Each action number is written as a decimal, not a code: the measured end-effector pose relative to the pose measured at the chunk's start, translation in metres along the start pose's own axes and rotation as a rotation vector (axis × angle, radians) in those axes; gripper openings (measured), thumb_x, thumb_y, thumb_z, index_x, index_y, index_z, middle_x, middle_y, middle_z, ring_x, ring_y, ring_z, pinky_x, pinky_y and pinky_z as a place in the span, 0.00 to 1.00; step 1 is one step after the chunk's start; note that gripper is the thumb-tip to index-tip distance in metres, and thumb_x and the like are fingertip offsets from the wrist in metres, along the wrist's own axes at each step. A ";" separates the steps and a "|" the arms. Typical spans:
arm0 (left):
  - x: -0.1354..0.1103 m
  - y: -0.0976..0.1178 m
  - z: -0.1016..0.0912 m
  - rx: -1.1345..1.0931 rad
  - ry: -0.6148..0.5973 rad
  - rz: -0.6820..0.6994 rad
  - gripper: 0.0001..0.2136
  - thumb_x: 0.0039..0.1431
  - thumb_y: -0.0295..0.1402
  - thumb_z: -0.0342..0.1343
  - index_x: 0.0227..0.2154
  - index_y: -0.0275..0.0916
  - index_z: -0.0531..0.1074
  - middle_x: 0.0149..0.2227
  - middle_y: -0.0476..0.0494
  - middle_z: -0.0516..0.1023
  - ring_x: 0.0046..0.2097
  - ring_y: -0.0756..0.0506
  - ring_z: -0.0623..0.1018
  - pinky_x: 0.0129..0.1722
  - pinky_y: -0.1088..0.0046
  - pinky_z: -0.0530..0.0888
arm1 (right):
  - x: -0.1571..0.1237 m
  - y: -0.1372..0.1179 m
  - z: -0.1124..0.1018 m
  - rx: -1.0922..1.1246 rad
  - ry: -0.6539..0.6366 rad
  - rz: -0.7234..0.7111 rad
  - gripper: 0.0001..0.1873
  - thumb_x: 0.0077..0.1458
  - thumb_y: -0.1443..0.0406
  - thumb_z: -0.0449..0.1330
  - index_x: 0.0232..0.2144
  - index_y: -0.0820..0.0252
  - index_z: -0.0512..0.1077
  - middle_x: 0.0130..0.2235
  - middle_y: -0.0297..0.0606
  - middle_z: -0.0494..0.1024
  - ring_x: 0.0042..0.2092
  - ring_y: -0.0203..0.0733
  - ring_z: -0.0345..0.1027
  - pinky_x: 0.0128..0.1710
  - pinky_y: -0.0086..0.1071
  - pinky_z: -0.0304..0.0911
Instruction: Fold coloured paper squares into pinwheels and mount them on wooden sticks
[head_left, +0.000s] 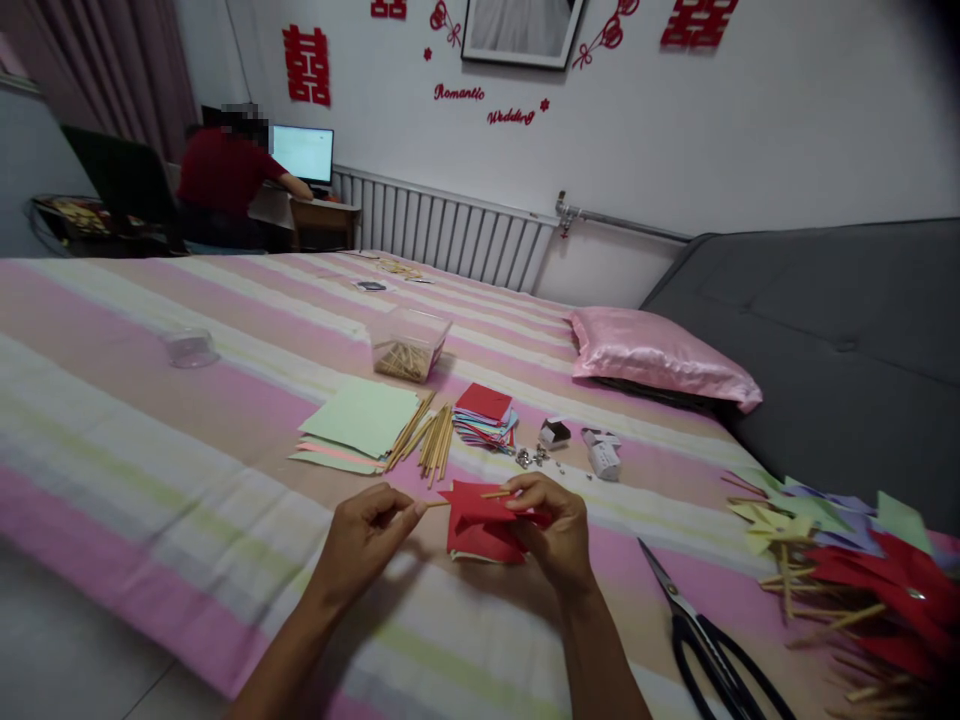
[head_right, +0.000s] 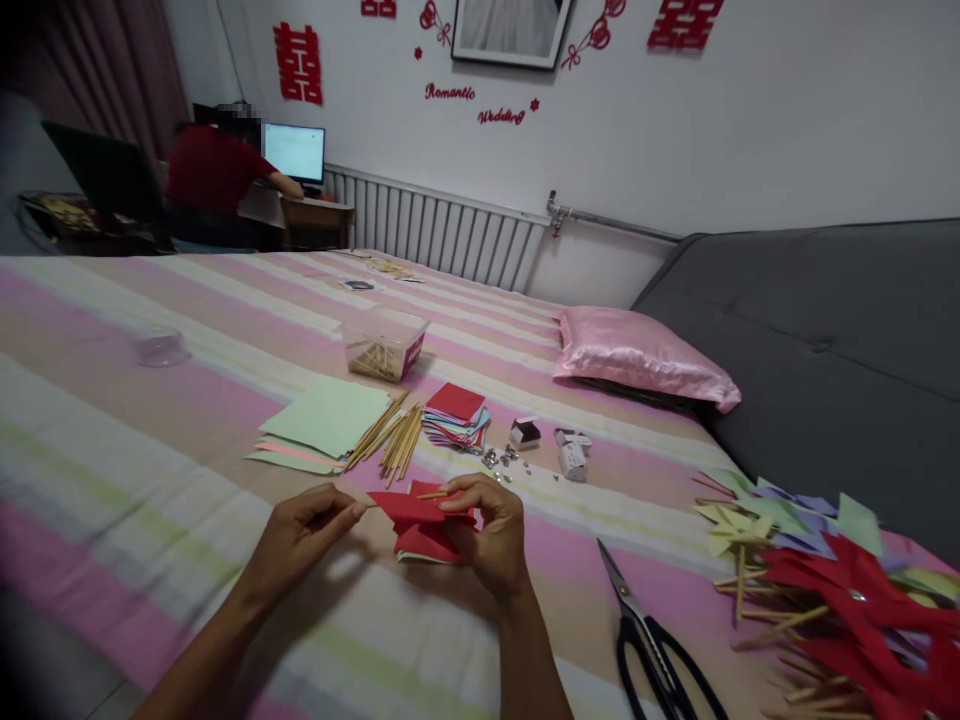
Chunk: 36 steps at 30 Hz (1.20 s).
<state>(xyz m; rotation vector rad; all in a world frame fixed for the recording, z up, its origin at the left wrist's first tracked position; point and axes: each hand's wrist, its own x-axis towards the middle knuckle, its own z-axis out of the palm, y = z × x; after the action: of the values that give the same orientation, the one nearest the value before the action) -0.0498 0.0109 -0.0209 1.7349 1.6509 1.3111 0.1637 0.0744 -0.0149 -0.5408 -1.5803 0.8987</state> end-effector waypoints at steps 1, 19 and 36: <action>0.000 0.001 0.000 0.002 0.010 0.008 0.13 0.54 0.40 0.52 0.21 0.38 0.71 0.21 0.50 0.69 0.25 0.51 0.65 0.24 0.76 0.61 | 0.000 0.000 0.000 0.001 0.005 0.000 0.04 0.43 0.66 0.66 0.22 0.56 0.73 0.30 0.36 0.76 0.33 0.39 0.70 0.34 0.32 0.65; -0.002 0.004 -0.003 0.093 0.110 0.119 0.10 0.53 0.37 0.54 0.23 0.38 0.74 0.20 0.50 0.67 0.23 0.51 0.66 0.24 0.76 0.63 | 0.000 0.000 0.001 -0.037 0.044 -0.015 0.06 0.40 0.63 0.68 0.21 0.56 0.74 0.29 0.37 0.77 0.32 0.41 0.72 0.34 0.34 0.66; -0.002 0.007 -0.004 0.088 0.125 0.147 0.09 0.52 0.36 0.55 0.22 0.38 0.74 0.20 0.50 0.68 0.23 0.51 0.67 0.23 0.77 0.63 | 0.000 -0.002 0.001 -0.018 0.051 -0.013 0.10 0.42 0.57 0.66 0.21 0.57 0.74 0.28 0.39 0.77 0.30 0.42 0.72 0.32 0.35 0.67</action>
<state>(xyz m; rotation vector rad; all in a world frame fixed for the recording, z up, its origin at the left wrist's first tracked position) -0.0494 0.0064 -0.0138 1.8913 1.6997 1.4607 0.1625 0.0727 -0.0139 -0.5616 -1.5452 0.8546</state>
